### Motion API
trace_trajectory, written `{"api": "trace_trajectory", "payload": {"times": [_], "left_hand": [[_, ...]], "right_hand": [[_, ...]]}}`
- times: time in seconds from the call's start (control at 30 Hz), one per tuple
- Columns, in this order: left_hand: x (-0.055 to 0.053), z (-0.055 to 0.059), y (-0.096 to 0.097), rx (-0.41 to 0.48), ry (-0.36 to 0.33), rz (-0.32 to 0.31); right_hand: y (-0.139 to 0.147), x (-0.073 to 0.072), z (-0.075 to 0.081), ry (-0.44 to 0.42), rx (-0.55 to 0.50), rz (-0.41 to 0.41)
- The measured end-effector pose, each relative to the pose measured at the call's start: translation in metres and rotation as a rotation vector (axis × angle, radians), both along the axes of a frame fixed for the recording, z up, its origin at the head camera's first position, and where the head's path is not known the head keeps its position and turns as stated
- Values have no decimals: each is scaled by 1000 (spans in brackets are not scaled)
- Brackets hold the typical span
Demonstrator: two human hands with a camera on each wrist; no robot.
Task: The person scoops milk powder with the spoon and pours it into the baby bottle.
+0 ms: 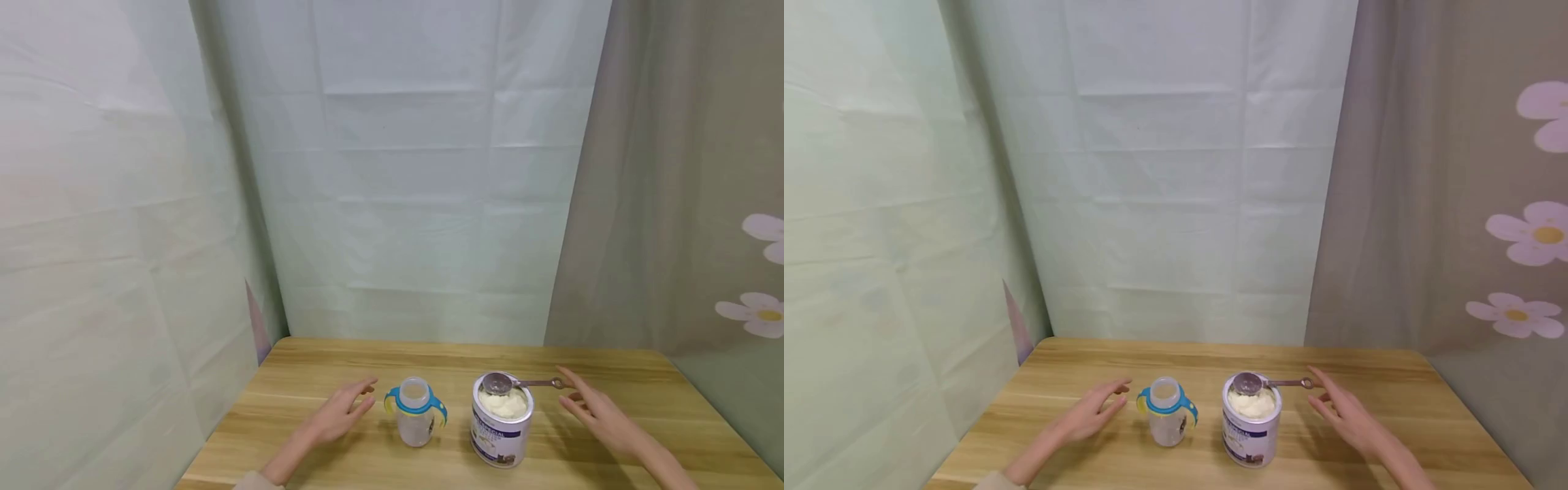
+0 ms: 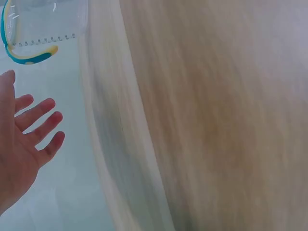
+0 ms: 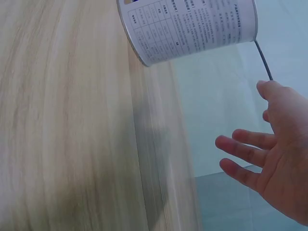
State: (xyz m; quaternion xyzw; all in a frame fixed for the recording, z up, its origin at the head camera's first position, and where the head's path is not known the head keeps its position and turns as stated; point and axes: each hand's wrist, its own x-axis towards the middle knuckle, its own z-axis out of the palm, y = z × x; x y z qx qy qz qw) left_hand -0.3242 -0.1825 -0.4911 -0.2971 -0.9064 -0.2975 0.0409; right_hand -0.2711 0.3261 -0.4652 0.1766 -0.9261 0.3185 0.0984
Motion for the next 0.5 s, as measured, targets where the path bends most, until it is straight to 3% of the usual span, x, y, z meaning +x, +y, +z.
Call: {"api": "trace_trajectory", "payload": {"times": [0.5], "left_hand": [[-1, -1, 15, 144, -61, -55]], "right_hand": [[-8, 1, 1, 25, -76, 1]]}}
